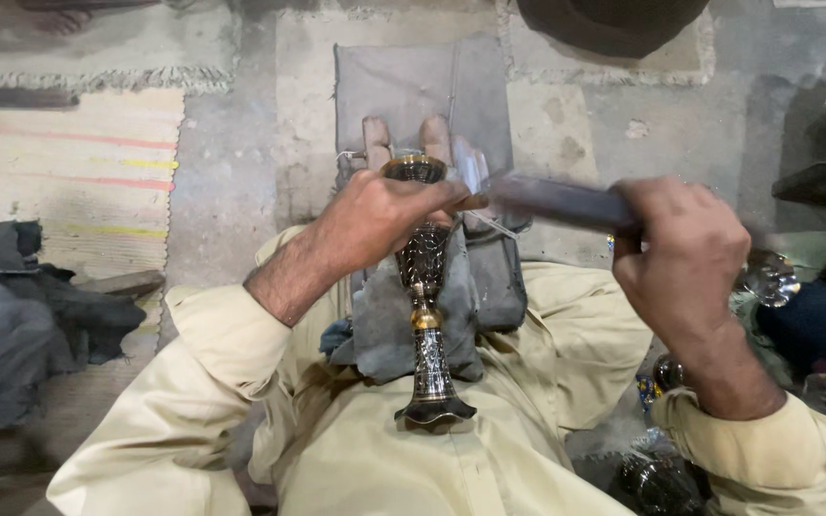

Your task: The person sits on the floor with an ornate metal vase held on a cushion over their lap and engraves decorative patterns into its surface. They hold a small chisel against the vase with one hand and strike it with a wooden mallet held in the other hand, repositioning the chisel repeatedly around the vase body.

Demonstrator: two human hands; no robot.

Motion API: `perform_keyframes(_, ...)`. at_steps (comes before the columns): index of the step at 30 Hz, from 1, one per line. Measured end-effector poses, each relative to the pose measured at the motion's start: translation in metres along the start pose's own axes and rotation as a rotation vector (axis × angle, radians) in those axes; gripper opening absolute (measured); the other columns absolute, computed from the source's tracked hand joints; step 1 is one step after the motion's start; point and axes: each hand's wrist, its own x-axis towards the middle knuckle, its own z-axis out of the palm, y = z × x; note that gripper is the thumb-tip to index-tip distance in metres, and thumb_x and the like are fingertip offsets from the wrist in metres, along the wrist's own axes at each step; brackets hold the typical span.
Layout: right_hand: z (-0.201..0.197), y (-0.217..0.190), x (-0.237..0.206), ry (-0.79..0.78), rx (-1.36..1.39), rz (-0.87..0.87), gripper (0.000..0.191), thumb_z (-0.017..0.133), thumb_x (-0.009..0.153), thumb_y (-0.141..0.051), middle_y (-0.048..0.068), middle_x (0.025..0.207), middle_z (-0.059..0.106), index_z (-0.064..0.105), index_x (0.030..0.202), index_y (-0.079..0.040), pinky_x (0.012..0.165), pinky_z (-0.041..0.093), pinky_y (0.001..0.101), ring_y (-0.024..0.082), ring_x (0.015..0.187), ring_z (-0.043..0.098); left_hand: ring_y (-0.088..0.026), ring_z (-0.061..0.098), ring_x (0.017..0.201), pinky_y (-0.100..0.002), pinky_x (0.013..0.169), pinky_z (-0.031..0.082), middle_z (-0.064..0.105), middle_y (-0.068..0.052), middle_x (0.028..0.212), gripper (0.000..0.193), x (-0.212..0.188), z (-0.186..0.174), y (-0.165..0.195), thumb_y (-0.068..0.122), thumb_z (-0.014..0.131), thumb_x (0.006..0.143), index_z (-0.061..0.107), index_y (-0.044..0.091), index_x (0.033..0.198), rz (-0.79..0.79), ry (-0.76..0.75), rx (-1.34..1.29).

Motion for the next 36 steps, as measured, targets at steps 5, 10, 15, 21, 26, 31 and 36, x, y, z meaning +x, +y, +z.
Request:
perform_keyframes(5,-0.002,0.001,0.007,0.055,0.233,0.099,0.030,0.078,0.088,-0.003,0.017,0.098,0.066,0.064,0.115,0.000,0.079,0.051,0.0435,0.034,0.089,0.065,-0.019,0.079,0.091,-0.029,0.067,0.066,0.080,-0.006,0.107,0.036,-0.005,0.004,-0.005,0.005,0.071,0.096,0.063,0.011,0.130,0.043,0.079,-0.030)
perform_keyframes(10,-0.007,-0.005,0.017,0.021,0.048,-0.039,0.035,0.079,0.078,0.000,0.015,0.092,0.069,0.068,0.111,-0.004,0.075,0.052,0.0439,0.034,0.084,0.069,-0.018,0.080,0.087,-0.030,0.064,0.064,0.080,-0.006,0.103,0.033,-0.015,0.007,-0.007,0.005,0.073,0.096,0.064,0.010,0.127,0.029,0.093,0.007)
perform_keyframes(15,-0.009,-0.016,0.024,0.072,0.639,0.511,0.026,0.074,0.090,-0.014,0.012,0.085,0.064,0.060,0.110,-0.004,0.065,0.045,0.0415,0.032,0.070,0.056,-0.020,0.079,0.081,-0.033,0.065,0.064,0.080,-0.006,0.101,0.036,-0.019,0.005,-0.010,0.006,0.077,0.091,0.064,0.009,0.125,0.049,0.170,-0.001)
perform_keyframes(21,-0.015,-0.014,0.036,0.073,-0.113,-0.178,0.034,0.078,0.069,0.002,0.013,0.086,0.066,0.070,0.100,-0.005,0.072,0.050,0.0454,0.035,0.080,0.065,-0.021,0.078,0.082,-0.035,0.067,0.063,0.079,-0.006,0.096,0.038,-0.021,-0.001,-0.007,0.002,0.076,0.089,0.065,0.009,0.125,0.028,0.160,-0.019)
perform_keyframes(26,-0.017,-0.020,0.040,0.027,0.068,-0.118,0.030,0.075,0.079,-0.005,0.010,0.093,0.063,0.068,0.107,-0.009,0.078,0.048,0.0422,0.031,0.089,0.063,-0.021,0.078,0.081,-0.034,0.067,0.063,0.080,-0.006,0.097,0.039,-0.027,-0.001,-0.005,-0.001,0.076,0.088,0.066,0.010,0.125,-0.012,0.181,-0.034)
perform_keyframes(31,-0.020,-0.022,0.049,0.074,-0.011,-0.158,0.024,0.078,0.087,-0.004,0.009,0.093,0.063,0.069,0.109,-0.007,0.078,0.047,0.0412,0.029,0.088,0.063,-0.020,0.079,0.093,-0.032,0.078,0.066,0.079,-0.006,0.103,0.042,-0.032,0.003,-0.011,-0.004,0.072,0.088,0.063,0.007,0.127,0.050,0.238,-0.071)
perform_keyframes(36,-0.027,-0.030,0.056,0.032,-0.144,-0.291,0.033,0.078,0.067,-0.001,0.012,0.088,0.067,0.072,0.100,-0.006,0.069,0.047,0.0449,0.033,0.081,0.065,-0.018,0.079,0.086,-0.030,0.072,0.065,0.079,-0.005,0.097,0.035,-0.041,0.010,-0.014,0.003,0.080,0.093,0.066,0.010,0.124,-0.034,0.233,-0.049)
